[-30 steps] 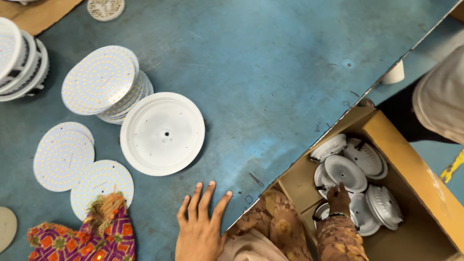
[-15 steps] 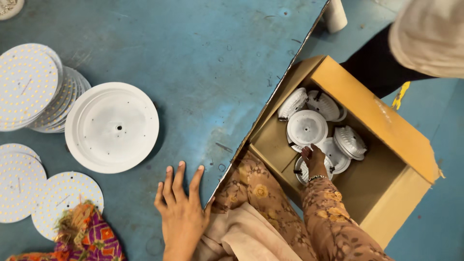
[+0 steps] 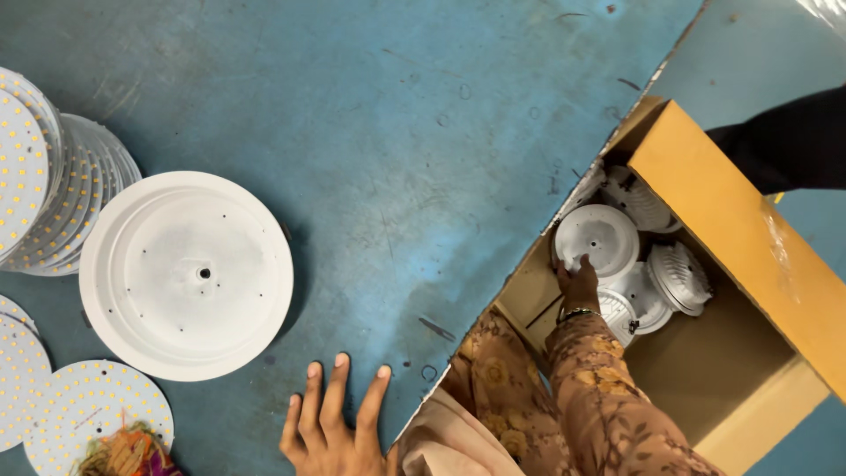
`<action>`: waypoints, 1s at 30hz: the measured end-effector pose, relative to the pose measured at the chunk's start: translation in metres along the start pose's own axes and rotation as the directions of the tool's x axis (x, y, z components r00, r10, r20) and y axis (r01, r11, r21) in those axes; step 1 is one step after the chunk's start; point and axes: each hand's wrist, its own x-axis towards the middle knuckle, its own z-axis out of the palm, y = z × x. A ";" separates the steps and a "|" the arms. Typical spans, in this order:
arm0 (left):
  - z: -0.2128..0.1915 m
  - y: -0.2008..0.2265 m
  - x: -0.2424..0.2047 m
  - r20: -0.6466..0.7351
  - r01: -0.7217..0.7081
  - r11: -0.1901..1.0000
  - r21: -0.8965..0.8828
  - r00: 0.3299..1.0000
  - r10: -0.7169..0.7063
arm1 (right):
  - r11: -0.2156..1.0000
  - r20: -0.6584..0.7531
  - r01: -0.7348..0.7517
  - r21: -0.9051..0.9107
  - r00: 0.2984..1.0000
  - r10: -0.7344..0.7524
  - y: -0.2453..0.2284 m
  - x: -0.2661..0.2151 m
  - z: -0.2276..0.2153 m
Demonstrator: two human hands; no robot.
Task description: The person retrieves white circular LED light housings from a cardboard box and places them on a blue workbench. Using a small plastic scraper, they scoop white adhesive from a container and spread it around the central hole of each housing. The treated housings are stacked on the table.
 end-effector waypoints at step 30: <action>-0.058 0.027 -0.039 0.152 0.153 0.073 -0.986 0.988 -0.010 | 0.796 0.910 0.543 -0.269 0.415 0.025 -0.022 -0.408 -0.016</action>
